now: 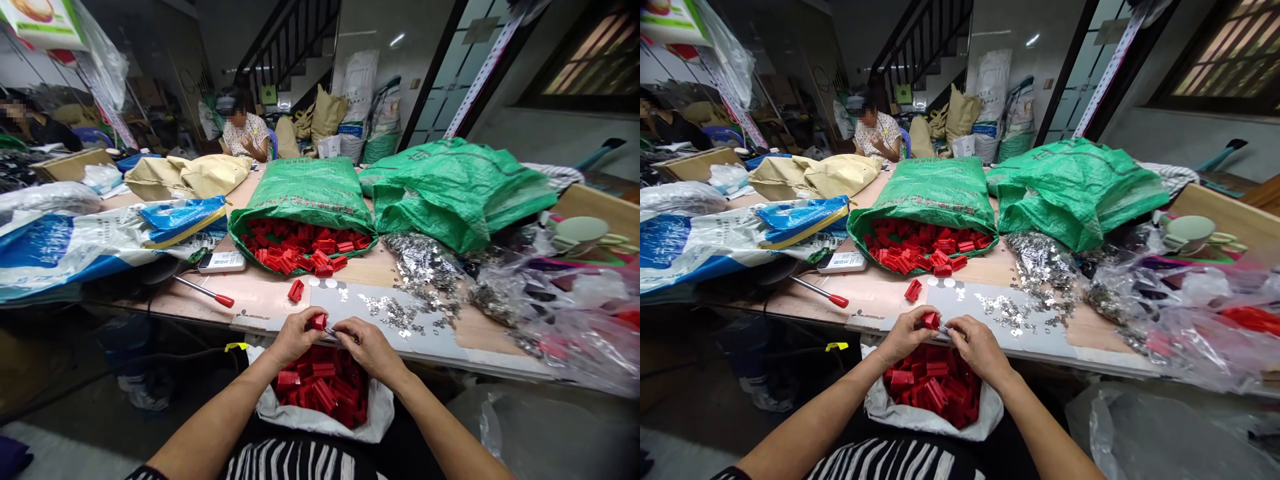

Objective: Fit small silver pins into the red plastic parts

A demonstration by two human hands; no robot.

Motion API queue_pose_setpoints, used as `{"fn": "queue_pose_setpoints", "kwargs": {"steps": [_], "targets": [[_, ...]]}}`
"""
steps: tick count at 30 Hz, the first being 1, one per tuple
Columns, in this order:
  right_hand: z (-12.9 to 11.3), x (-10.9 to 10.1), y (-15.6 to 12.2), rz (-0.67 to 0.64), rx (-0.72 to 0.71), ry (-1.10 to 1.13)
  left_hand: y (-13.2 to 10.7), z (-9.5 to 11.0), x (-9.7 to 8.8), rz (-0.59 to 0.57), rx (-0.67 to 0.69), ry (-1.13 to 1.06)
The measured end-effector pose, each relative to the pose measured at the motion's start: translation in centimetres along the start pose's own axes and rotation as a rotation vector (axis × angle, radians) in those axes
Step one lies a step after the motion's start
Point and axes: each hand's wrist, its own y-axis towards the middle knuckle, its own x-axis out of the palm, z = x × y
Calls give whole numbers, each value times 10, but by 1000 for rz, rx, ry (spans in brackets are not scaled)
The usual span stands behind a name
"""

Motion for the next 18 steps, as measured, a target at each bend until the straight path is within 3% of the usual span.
{"fn": "queue_pose_setpoints", "kwargs": {"steps": [6,11,18], "targets": [[0,1,1,36,-7,34,2,-3,-5,-37,-48,-179],[-5,5,2,72,-103,92,2,1,-4,-58,-72,-372],[-13,6,-1,9,-189,110,-11,14,2,-55,-194,-618]]}}
